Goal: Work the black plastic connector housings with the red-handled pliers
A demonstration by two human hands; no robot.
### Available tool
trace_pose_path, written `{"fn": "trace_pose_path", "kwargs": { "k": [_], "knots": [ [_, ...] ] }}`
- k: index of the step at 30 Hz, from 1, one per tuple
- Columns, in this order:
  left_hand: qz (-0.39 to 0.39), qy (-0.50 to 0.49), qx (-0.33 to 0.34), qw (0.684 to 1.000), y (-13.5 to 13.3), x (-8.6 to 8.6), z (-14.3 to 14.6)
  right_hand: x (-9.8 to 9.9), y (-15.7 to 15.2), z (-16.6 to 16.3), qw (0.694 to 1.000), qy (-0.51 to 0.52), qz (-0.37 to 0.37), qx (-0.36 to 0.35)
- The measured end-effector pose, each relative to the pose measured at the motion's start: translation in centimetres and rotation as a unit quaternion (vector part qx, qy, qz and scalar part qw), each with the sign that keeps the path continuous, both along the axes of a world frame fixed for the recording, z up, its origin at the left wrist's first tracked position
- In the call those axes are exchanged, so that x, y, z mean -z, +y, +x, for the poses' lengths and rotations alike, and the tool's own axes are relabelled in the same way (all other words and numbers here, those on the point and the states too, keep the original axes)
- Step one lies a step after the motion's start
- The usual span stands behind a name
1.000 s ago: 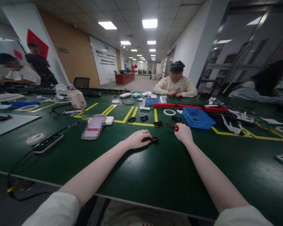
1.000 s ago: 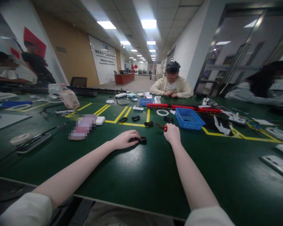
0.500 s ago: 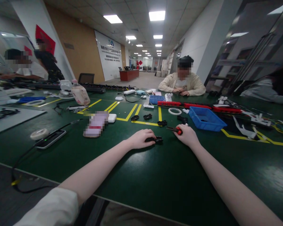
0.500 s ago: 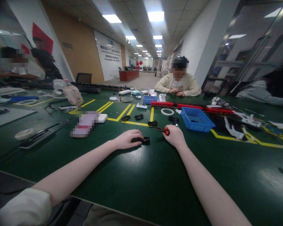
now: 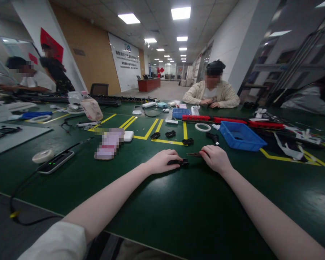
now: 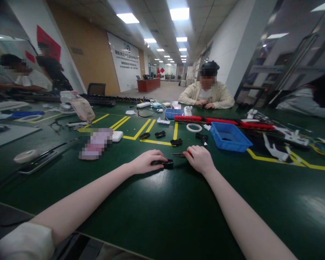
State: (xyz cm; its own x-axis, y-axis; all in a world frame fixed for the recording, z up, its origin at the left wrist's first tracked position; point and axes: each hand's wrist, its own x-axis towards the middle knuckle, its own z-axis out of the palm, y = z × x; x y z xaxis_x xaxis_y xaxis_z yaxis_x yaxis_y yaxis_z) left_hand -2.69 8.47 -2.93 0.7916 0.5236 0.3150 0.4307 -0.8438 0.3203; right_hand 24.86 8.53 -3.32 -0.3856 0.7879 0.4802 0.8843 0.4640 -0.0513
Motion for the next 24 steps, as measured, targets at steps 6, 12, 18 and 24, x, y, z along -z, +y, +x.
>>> {"fn": "trace_pose_path", "kwargs": {
  "k": [6,12,18,24],
  "knots": [
    [-0.032,-0.010,-0.028,0.999,-0.1,-0.2,0.1,-0.2,-0.8,-2.1,1.000,0.000,0.006,-0.027],
    [-0.038,-0.002,-0.046,0.998,-0.4,-0.3,0.4,-0.4,-1.1,-3.4,0.998,-0.008,0.004,-0.063],
    [-0.051,-0.001,-0.063,0.997,-0.7,-0.2,0.7,-0.3,-0.9,-2.8,0.999,-0.006,-0.002,-0.054],
    [-0.081,0.021,-0.063,0.995,-0.8,-0.3,0.7,-0.2,-1.0,-2.9,0.998,-0.010,0.001,-0.067]
  ]
}}
